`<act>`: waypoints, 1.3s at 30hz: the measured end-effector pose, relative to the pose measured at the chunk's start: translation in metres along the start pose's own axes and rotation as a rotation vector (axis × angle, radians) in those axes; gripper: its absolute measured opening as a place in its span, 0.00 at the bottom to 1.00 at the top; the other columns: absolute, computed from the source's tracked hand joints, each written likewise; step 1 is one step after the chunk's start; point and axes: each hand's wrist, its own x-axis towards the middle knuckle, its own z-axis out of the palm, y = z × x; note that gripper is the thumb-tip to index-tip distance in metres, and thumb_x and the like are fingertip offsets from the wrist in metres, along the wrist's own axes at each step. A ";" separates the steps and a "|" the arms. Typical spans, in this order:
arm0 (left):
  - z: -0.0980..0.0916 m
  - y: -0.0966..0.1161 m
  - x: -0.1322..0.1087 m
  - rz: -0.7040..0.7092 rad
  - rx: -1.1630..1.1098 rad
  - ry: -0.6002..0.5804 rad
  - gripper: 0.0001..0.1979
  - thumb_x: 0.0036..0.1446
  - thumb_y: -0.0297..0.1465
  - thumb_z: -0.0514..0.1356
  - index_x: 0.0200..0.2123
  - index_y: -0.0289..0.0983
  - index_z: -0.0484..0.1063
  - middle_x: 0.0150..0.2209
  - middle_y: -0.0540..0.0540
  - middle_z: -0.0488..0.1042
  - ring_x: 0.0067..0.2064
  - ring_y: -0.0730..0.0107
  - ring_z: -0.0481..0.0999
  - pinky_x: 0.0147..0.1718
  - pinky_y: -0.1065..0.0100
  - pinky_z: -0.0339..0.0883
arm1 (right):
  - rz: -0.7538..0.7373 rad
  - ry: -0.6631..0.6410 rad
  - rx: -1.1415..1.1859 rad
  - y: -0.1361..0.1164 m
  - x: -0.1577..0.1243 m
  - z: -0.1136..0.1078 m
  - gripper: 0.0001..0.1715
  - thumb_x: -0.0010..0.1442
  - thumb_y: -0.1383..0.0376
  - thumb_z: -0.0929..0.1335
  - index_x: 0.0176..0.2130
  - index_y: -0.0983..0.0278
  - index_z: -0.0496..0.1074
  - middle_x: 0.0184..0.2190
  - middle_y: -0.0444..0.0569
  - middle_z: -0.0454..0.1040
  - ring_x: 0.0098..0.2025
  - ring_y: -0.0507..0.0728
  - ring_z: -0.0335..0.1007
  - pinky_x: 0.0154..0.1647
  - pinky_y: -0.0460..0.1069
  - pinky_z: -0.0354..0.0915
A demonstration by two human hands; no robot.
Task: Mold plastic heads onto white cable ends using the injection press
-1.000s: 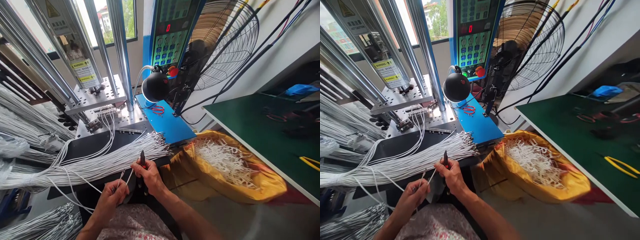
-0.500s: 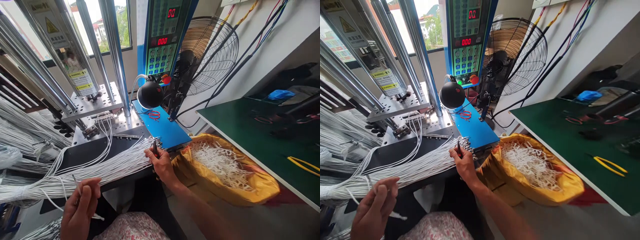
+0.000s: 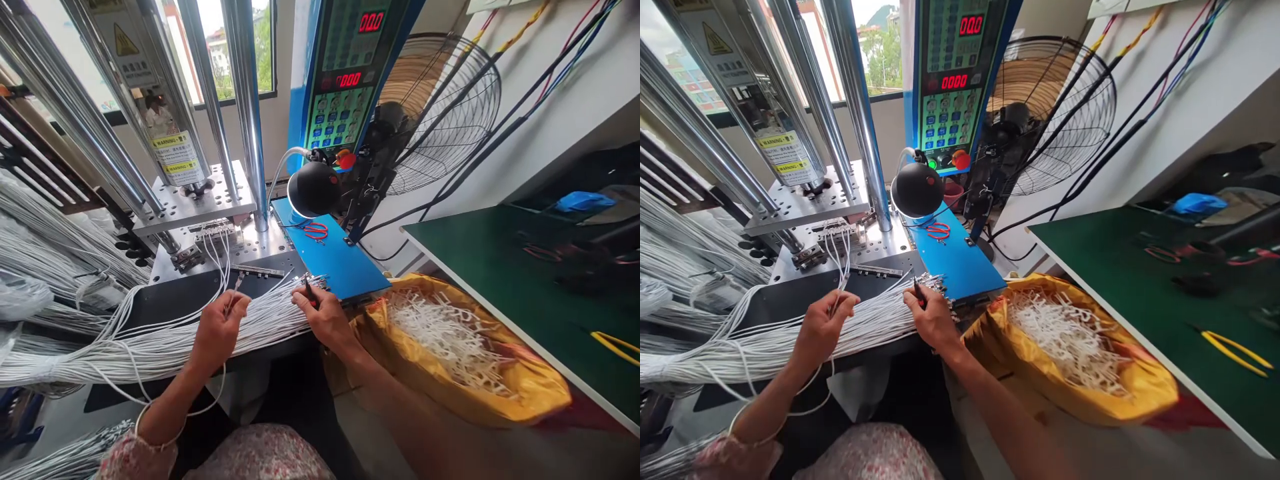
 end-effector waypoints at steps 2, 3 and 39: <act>0.011 0.000 0.040 0.092 0.340 -0.046 0.12 0.59 0.38 0.58 0.27 0.37 0.72 0.25 0.49 0.70 0.28 0.71 0.65 0.31 0.69 0.56 | 0.041 -0.013 0.078 0.000 0.005 0.007 0.16 0.60 0.54 0.66 0.34 0.64 0.75 0.30 0.47 0.78 0.32 0.55 0.69 0.36 0.48 0.61; 0.019 -0.003 0.057 0.077 0.447 -0.111 0.12 0.57 0.36 0.59 0.24 0.37 0.71 0.25 0.49 0.70 0.28 0.69 0.66 0.31 0.68 0.55 | 0.081 -0.025 0.121 0.000 0.007 0.009 0.17 0.60 0.54 0.67 0.34 0.65 0.75 0.28 0.47 0.77 0.29 0.54 0.67 0.32 0.47 0.60; 0.014 -0.027 -0.023 -0.311 -0.420 -0.210 0.21 0.52 0.48 0.64 0.28 0.37 0.65 0.18 0.59 0.52 0.18 0.81 0.45 0.17 0.74 0.35 | 0.240 -0.057 0.636 0.002 0.000 0.043 0.21 0.55 0.49 0.71 0.31 0.66 0.72 0.18 0.40 0.60 0.21 0.50 0.55 0.24 0.47 0.53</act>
